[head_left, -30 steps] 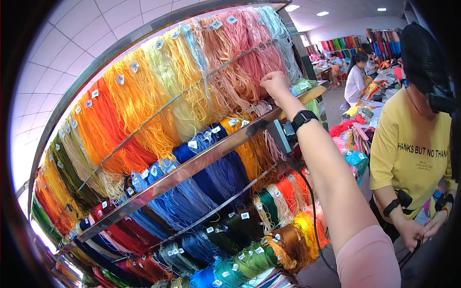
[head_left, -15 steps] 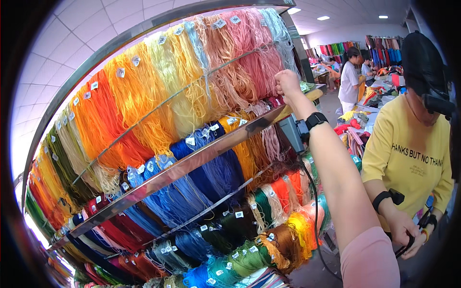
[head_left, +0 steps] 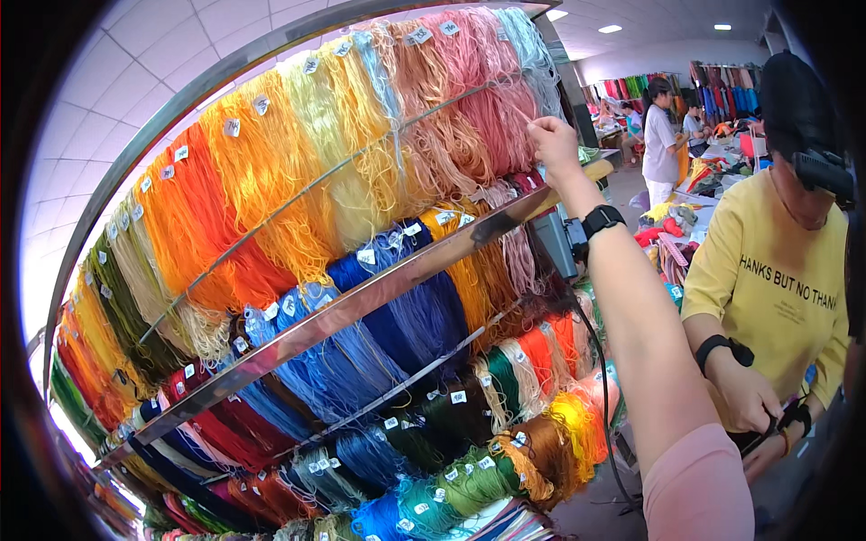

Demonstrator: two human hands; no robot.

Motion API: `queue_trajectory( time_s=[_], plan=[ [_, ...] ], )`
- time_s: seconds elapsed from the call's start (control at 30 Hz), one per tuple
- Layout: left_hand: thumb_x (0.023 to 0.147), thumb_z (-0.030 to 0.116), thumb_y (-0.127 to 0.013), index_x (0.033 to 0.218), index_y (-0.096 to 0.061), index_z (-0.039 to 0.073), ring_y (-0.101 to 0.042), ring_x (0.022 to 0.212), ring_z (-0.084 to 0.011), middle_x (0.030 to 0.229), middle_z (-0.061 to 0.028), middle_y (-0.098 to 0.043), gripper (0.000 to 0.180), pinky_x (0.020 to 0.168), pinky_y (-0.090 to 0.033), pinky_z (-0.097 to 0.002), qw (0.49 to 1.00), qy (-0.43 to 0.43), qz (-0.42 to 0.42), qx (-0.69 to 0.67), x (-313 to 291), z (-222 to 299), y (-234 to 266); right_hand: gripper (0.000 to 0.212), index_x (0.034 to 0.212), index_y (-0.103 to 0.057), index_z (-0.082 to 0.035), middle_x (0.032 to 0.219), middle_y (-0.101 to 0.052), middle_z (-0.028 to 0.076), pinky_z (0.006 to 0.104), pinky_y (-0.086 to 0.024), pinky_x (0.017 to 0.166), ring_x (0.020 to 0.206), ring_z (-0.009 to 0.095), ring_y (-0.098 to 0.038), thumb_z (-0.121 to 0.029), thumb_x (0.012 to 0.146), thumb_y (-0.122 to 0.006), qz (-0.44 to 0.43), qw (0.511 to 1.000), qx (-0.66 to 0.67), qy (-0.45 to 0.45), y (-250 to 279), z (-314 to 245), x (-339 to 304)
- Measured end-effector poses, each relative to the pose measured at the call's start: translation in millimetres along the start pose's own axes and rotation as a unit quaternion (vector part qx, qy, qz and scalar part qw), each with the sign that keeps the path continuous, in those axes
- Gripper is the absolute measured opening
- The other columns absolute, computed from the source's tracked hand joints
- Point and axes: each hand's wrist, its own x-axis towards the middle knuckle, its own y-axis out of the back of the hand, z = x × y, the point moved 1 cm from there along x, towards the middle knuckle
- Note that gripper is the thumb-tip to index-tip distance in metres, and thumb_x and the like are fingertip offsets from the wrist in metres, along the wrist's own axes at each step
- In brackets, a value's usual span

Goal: The person organizes embroidery thread by pulling strands from bundles on a rack, comparing them to a chart, and threading them through holes in a pink organizer.

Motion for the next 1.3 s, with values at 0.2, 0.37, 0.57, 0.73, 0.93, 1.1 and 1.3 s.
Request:
queue_trajectory(
  time_s=[0.2,0.37,0.57,0.73,0.93,1.1,1.3],
  plan=[
    [0.076,0.019,-0.050,0.092,-0.054,0.001,-0.057,0.071,-0.0280,0.073,-0.0169,-0.058,0.024,0.066,-0.045,-0.0364,1.000,-0.009,-0.014,-0.002,-2.6,-13.4,0.6,0.003,0.072,-0.050,-0.005,0.055,-0.046,-0.002,0.0162,-0.029,0.039,0.046,0.004,-0.040,-0.005,0.075,-0.050,-0.097,0.987,0.111,-0.065,-10.6,-40.0,-48.7],
    [0.076,0.013,-0.052,0.081,-0.058,-0.001,-0.057,0.063,-0.0219,0.066,-0.0146,-0.058,0.016,0.055,-0.044,-0.0313,0.981,-0.077,0.156,-0.084,5.6,26.3,56.7,0.006,0.068,-0.054,-0.001,0.056,-0.052,-0.001,0.0199,-0.037,0.046,0.050,0.005,-0.046,-0.004,0.072,-0.051,-0.069,0.995,-0.035,0.060,-42.2,-77.8,-130.3],
    [0.079,0.015,-0.053,0.090,-0.056,0.001,-0.053,0.074,-0.0148,0.079,-0.0100,-0.058,0.018,0.069,-0.040,-0.0230,0.892,-0.267,0.218,-0.293,14.1,77.3,137.9,0.010,0.064,-0.052,0.000,0.056,-0.053,0.010,0.0282,-0.040,0.047,0.050,0.017,-0.053,-0.006,0.072,-0.050,-0.131,0.956,-0.190,0.181,-106.8,-177.8,-260.4],
    [0.086,0.023,-0.040,0.107,-0.042,-0.005,-0.050,0.090,-0.0188,0.099,-0.0124,-0.051,0.036,0.078,-0.040,-0.0291,0.635,-0.367,-0.077,-0.675,28.6,98.6,189.8,0.005,0.058,-0.046,-0.006,0.058,-0.051,0.011,0.0349,-0.041,0.047,0.054,0.027,-0.053,-0.006,0.061,-0.050,-0.439,0.798,-0.313,0.268,-171.0,-252.0,-467.6],
    [0.081,0.013,-0.050,0.082,-0.054,-0.002,-0.031,0.046,-0.0062,0.049,0.0035,-0.033,0.016,0.049,-0.032,-0.0215,0.635,-0.317,-0.078,-0.701,-51.9,-4.1,197.9,0.008,0.067,-0.045,-0.001,0.061,-0.051,0.014,0.0392,-0.042,0.052,0.060,0.031,-0.054,-0.004,0.060,-0.050,-0.547,0.793,-0.263,0.060,-213.8,-316.5,-641.4],
    [0.078,0.015,-0.052,0.076,-0.054,0.000,-0.024,0.037,-0.0036,0.045,0.0061,-0.031,0.015,0.036,-0.021,-0.0181,0.695,-0.220,0.109,-0.676,-117.5,-155.7,204.4,0.024,0.088,-0.046,-0.002,0.081,-0.051,0.014,0.0360,-0.043,0.058,0.071,0.028,-0.054,-0.003,0.064,-0.051,-0.648,0.759,-0.063,0.005,-280.2,-358.5,-717.2],
    [0.075,0.016,-0.053,0.068,-0.058,0.002,-0.029,0.039,-0.0032,0.046,0.0053,-0.036,0.016,0.036,-0.020,-0.0195,0.815,-0.069,0.284,-0.500,-228.1,-289.9,206.2,0.013,0.082,-0.056,-0.003,0.078,-0.054,0.004,0.0220,-0.040,0.057,0.066,0.012,-0.051,-0.004,0.069,-0.055,-0.613,0.788,0.058,-0.003,-365.4,-366.3,-742.7]
  ],
)
